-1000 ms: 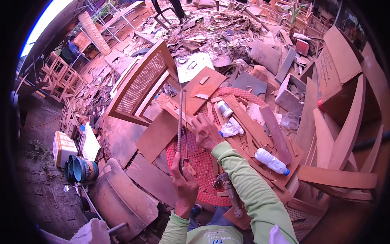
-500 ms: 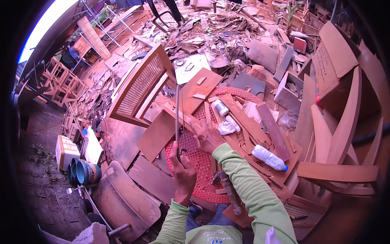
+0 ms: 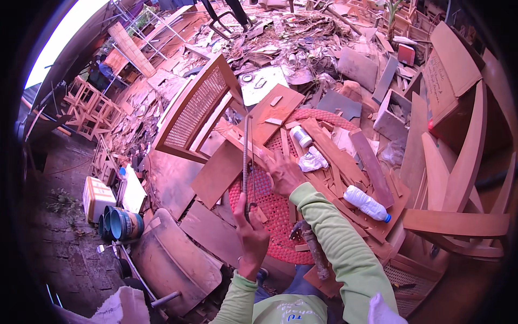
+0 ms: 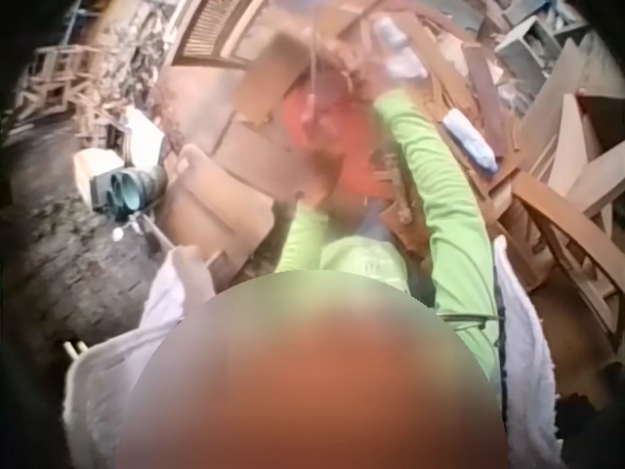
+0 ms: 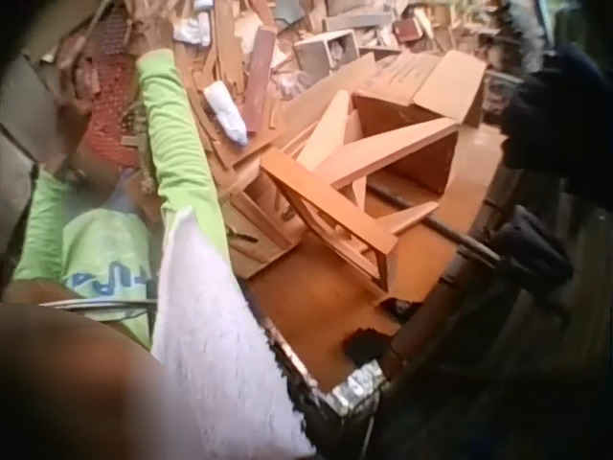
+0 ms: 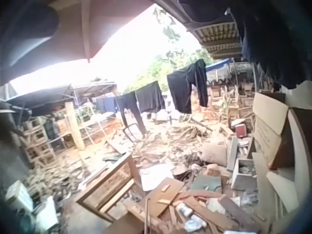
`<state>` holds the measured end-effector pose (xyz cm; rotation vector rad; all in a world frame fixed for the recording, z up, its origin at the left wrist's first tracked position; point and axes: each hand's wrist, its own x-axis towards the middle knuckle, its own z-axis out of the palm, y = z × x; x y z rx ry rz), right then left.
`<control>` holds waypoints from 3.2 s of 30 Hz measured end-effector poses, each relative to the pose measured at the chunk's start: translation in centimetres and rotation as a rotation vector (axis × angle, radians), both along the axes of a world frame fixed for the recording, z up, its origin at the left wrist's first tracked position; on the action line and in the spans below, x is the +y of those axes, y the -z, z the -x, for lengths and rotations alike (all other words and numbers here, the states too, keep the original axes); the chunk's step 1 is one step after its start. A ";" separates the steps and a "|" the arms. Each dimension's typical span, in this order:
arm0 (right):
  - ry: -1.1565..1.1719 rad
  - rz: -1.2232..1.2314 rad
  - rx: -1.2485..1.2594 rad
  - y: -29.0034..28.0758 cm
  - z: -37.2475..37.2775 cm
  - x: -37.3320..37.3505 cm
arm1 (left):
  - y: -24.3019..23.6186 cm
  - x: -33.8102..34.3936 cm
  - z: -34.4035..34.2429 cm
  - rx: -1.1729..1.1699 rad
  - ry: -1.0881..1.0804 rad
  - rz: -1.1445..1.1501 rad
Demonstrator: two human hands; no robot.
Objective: Sawing a piece of wood and inspecting a wooden chair frame in a workshop.
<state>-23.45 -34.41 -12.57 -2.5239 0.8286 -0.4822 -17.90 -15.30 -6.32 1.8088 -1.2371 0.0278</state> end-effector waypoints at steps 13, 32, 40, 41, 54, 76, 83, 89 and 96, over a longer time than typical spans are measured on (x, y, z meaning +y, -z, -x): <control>0.006 0.010 -0.013 0.1 0.6 -0.3 | 1.6 -3.2 -1.6 0.162 0.001 -0.050; 0.010 0.032 -0.017 -0.4 -0.8 0.0 | 0.4 -6.9 -4.1 0.211 0.041 0.031; 0.030 0.031 0.033 -0.6 0.0 -0.5 | 0.1 4.1 1.2 0.277 0.006 -0.041; 0.030 0.047 0.022 -0.5 0.1 -0.2 | -0.1 3.6 1.4 0.176 0.004 -0.014; 0.046 0.031 0.033 -0.6 0.3 0.1 | -0.2 1.9 0.9 0.205 0.001 -0.006; 0.052 0.055 0.010 -0.5 0.0 0.2 | 1.3 3.3 1.1 0.199 -0.018 -0.041; 0.027 0.043 0.008 0.1 0.0 0.2 | 1.2 -7.7 -3.2 0.210 -0.024 0.025; 0.026 0.052 0.035 -0.1 -0.1 0.0 | 0.6 3.7 1.3 0.266 -0.044 -0.058; 0.035 0.000 0.077 -1.0 0.2 0.4 | 1.3 -7.2 -3.5 0.297 -0.010 0.007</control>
